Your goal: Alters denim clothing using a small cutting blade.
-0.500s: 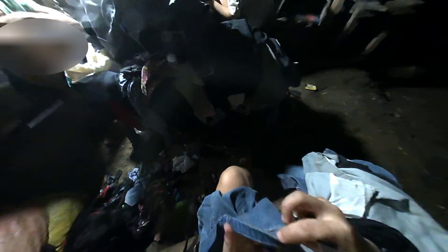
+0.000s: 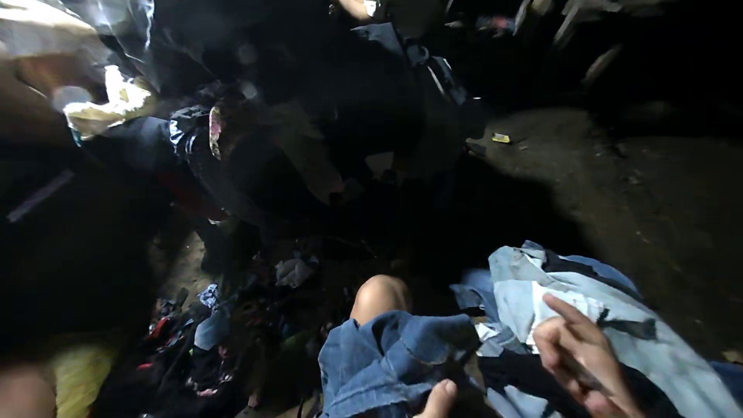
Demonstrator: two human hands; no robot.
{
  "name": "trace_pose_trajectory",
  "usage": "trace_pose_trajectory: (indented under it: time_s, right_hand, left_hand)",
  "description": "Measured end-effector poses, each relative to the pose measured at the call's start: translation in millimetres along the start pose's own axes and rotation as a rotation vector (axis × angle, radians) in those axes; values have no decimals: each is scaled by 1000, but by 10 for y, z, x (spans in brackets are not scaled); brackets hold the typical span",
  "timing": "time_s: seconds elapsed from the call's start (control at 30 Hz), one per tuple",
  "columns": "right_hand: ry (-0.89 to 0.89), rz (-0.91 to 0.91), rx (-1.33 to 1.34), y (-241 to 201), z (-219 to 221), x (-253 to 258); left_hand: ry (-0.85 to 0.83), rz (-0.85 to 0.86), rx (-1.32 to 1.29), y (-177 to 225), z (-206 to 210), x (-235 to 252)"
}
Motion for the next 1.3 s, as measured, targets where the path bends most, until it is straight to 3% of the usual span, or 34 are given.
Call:
trace_pose_trajectory:
  time_s: [0.13, 0.23, 0.4, 0.57, 0.67, 0.73, 0.87, 1.0, 1.03, 1.13, 1.2, 1.3]
  right_hand:
    - [-140, 12, -197, -123, 306, -66]
    - [-238, -6, -349, -188, 512, -89]
    - [-207, -78, -501, -128, 601, -143]
    - [-67, -4, -432, -36, 594, -211]
    - [54, 87, -299, 160, 474, -239]
    - [189, 191, -166, 363, 297, -245]
    - [491, 560, 166, 784, -147, -303]
    - [756, 629, 521, 917, -408, -265]
    - [721, 601, 623, 886, -381, -231]
    - [373, 425, 715, 747, -112, -170]
    - [193, 386, 549, 548, 192, -118]
    - [-74, 87, 181, 236, 579, -1]
  left_hand:
    - [60, 143, -5, -257, 50, -51]
    - [2, 99, 2, -347, -66, 38]
    - [55, 50, 165, -446, -97, 27]
    - [-9, 54, 147, -415, -27, 4]
    - [53, 95, 141, -284, -32, -34]
    - [117, 125, 127, -157, -61, -52]
    - [179, 79, -137, -30, -49, -39]
    - [212, 55, -256, -12, -122, -2]
    - [218, 42, -260, -9, -138, 0]
    - [178, 9, -245, 4, -136, 1]
    - [166, -23, -244, 18, -105, -3]
    - [144, -63, -203, 3, -116, -25]
Point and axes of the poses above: each hand's wrist, its own x-axis towards the middle knuckle, its own z-axis out of the palm, y = z × x, the point moved 5 cm from there along x, towards the middle knuckle, and after that the axes turned 3 degrees about -z, right-handed, at the moved point
